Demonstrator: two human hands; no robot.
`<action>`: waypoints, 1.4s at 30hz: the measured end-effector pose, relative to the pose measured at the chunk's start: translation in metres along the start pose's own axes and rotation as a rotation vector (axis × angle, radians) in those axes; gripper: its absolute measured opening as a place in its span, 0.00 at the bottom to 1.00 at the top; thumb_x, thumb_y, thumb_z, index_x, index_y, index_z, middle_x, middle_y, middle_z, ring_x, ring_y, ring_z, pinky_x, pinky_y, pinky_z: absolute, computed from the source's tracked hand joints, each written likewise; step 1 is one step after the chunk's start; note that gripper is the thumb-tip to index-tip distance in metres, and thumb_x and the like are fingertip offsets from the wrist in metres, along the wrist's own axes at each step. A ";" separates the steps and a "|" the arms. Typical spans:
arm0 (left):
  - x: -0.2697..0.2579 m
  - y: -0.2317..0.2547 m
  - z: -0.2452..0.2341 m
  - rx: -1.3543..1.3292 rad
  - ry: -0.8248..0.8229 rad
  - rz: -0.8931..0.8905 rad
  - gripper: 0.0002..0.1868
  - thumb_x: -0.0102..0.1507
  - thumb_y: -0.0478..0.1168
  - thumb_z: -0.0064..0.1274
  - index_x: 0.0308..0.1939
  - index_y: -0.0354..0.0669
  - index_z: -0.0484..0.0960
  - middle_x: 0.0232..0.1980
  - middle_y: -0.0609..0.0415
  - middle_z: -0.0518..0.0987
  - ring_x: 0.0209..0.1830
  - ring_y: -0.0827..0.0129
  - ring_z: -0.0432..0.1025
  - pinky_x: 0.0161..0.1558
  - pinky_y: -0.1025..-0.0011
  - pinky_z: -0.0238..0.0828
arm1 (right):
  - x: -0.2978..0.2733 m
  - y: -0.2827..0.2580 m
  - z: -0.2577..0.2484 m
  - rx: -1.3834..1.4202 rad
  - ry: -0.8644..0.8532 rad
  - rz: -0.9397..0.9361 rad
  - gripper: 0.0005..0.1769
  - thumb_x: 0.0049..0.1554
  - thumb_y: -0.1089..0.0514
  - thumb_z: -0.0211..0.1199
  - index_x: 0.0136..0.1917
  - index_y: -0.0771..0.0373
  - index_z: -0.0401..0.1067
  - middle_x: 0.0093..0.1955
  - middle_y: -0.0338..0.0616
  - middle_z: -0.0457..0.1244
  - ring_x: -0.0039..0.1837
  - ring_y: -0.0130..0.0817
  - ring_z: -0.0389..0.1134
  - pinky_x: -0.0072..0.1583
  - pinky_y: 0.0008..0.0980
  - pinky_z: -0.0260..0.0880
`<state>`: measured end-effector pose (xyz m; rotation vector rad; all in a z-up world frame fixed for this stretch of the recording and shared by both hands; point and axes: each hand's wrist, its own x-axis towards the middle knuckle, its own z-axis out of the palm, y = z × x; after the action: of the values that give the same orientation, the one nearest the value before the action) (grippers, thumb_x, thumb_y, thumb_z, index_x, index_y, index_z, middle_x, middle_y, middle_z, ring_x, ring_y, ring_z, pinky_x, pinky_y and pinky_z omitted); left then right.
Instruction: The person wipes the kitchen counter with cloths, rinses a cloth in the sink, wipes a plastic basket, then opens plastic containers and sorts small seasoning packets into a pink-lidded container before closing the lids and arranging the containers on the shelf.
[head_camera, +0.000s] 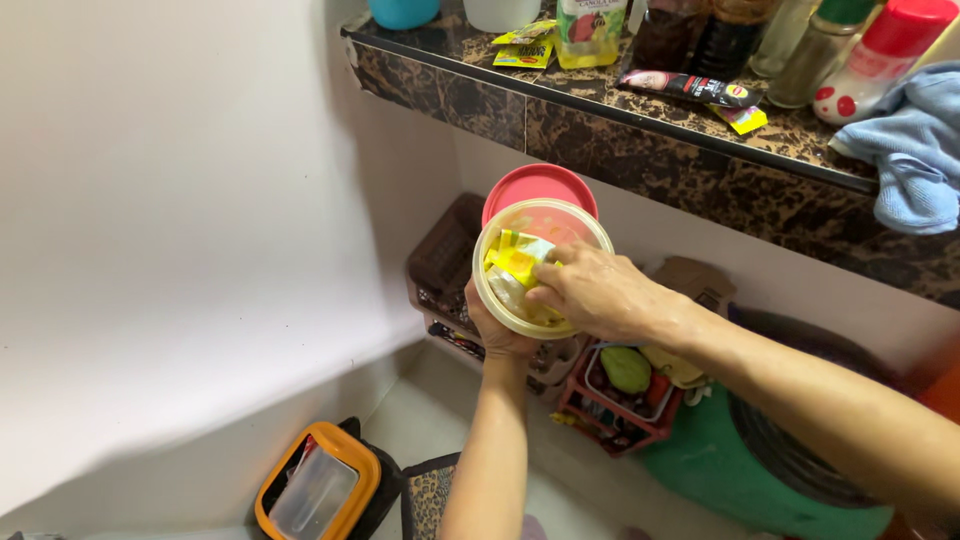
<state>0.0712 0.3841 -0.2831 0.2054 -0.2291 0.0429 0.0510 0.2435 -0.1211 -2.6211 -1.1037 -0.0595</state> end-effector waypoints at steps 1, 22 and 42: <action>0.002 0.000 0.003 -0.001 -0.001 -0.006 0.32 0.68 0.58 0.38 0.66 0.39 0.75 0.63 0.44 0.78 0.61 0.53 0.73 0.62 0.56 0.70 | 0.000 0.001 0.001 0.024 -0.007 0.016 0.16 0.60 0.49 0.59 0.53 0.63 0.75 0.53 0.56 0.67 0.56 0.57 0.69 0.52 0.54 0.72; 0.030 -0.037 0.101 0.009 0.024 -0.192 0.41 0.58 0.65 0.47 0.71 0.50 0.69 0.71 0.49 0.71 0.70 0.52 0.66 0.69 0.47 0.64 | 0.005 0.111 -0.058 0.014 0.506 -0.022 0.10 0.46 0.65 0.61 0.42 0.61 0.79 0.43 0.48 0.70 0.48 0.47 0.72 0.49 0.43 0.74; 0.027 -0.041 0.115 0.000 0.037 -0.195 0.39 0.59 0.63 0.50 0.69 0.47 0.71 0.70 0.49 0.72 0.69 0.51 0.67 0.67 0.49 0.66 | 0.041 0.249 -0.068 -0.394 0.450 0.497 0.22 0.49 0.51 0.72 0.58 0.47 0.81 0.56 0.38 0.69 0.64 0.42 0.61 0.62 0.49 0.55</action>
<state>0.0750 0.3206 -0.1749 0.2258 -0.1718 -0.1468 0.2606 0.0877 -0.1132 -2.9218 -0.2976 -0.7818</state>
